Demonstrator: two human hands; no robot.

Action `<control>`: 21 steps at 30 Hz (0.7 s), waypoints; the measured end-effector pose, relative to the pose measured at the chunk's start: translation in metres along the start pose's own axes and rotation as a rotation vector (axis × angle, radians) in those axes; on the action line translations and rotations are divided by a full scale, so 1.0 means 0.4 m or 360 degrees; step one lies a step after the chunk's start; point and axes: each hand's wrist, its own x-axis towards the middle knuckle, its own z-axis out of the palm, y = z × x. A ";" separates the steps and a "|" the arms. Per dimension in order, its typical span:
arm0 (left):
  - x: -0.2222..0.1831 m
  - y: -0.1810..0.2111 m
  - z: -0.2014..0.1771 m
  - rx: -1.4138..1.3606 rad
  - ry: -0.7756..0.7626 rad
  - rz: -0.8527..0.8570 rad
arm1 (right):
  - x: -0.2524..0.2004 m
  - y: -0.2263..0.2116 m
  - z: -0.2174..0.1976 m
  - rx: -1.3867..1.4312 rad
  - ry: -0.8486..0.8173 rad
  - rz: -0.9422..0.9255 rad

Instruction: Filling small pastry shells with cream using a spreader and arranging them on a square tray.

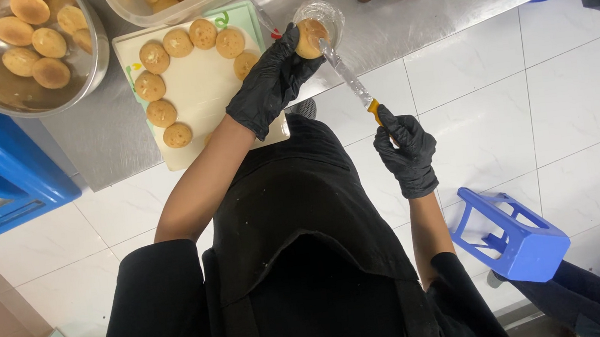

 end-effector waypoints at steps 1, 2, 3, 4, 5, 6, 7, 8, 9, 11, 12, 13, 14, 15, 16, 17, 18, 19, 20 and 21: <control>-0.006 0.007 0.009 -0.0004 0.0002 0.0001 | -0.005 0.017 0.002 0.0000 -0.0004 -0.0001; -0.010 0.014 0.019 -0.0042 -0.0014 0.0003 | -0.008 0.035 0.003 -0.0047 0.0023 0.0029; -0.015 0.022 0.029 -0.0080 -0.0031 0.0004 | -0.011 0.053 0.005 -0.0094 0.0050 0.0059; -0.011 0.031 0.031 -0.0087 -0.0033 0.0013 | -0.012 0.057 0.004 -0.0094 0.0045 0.0049; -0.009 0.041 0.032 -0.0050 -0.0072 0.0041 | -0.014 0.060 0.006 0.0112 0.0111 0.0051; -0.014 0.050 0.027 -0.0022 -0.0100 0.0082 | -0.015 0.063 0.009 0.0331 0.0161 0.0048; -0.044 0.071 0.045 -0.0038 -0.0090 0.0103 | -0.012 0.070 0.018 0.0341 0.0139 0.0034; -0.080 0.087 0.057 0.0285 -0.0146 0.0240 | -0.014 0.074 0.025 0.0392 0.0110 0.0148; -0.117 0.104 0.068 0.0611 -0.0196 0.0372 | -0.016 0.078 0.033 0.0442 0.0077 0.0264; -0.219 0.153 0.059 0.0977 -0.0201 0.0575 | -0.033 0.098 0.057 0.0611 0.0052 0.0278; -0.270 0.179 0.058 0.1373 -0.0226 0.0740 | -0.038 0.107 0.070 0.0765 0.0069 0.0313; -0.325 0.198 0.032 0.1359 -0.0195 0.0761 | -0.037 0.111 0.075 0.0779 0.0035 0.0299; -0.378 0.217 0.008 0.1672 -0.0174 0.0923 | -0.035 0.115 0.081 0.0857 0.0026 0.0436; -0.432 0.235 -0.015 0.1987 -0.0146 0.1078 | -0.032 0.120 0.086 0.0932 0.0013 0.0576; -0.476 0.232 -0.034 0.1980 -0.0121 0.1091 | -0.019 0.116 0.087 0.0940 -0.0010 0.0564; -0.520 0.228 -0.053 0.2413 0.0109 0.1056 | -0.006 0.113 0.088 0.0955 -0.0035 0.0586; -0.562 0.223 -0.071 0.2834 0.0349 0.0990 | 0.006 0.109 0.086 0.0965 -0.0058 0.0611; -0.582 0.196 -0.116 0.2821 0.0372 0.0995 | 0.017 0.112 0.089 0.0967 -0.0079 0.0600; -0.601 0.168 -0.160 0.2928 0.0420 0.1099 | 0.027 0.115 0.091 0.0959 -0.0088 0.0502; -0.620 0.138 -0.204 0.3034 0.0469 0.1201 | 0.037 0.118 0.093 0.0951 -0.0099 0.0404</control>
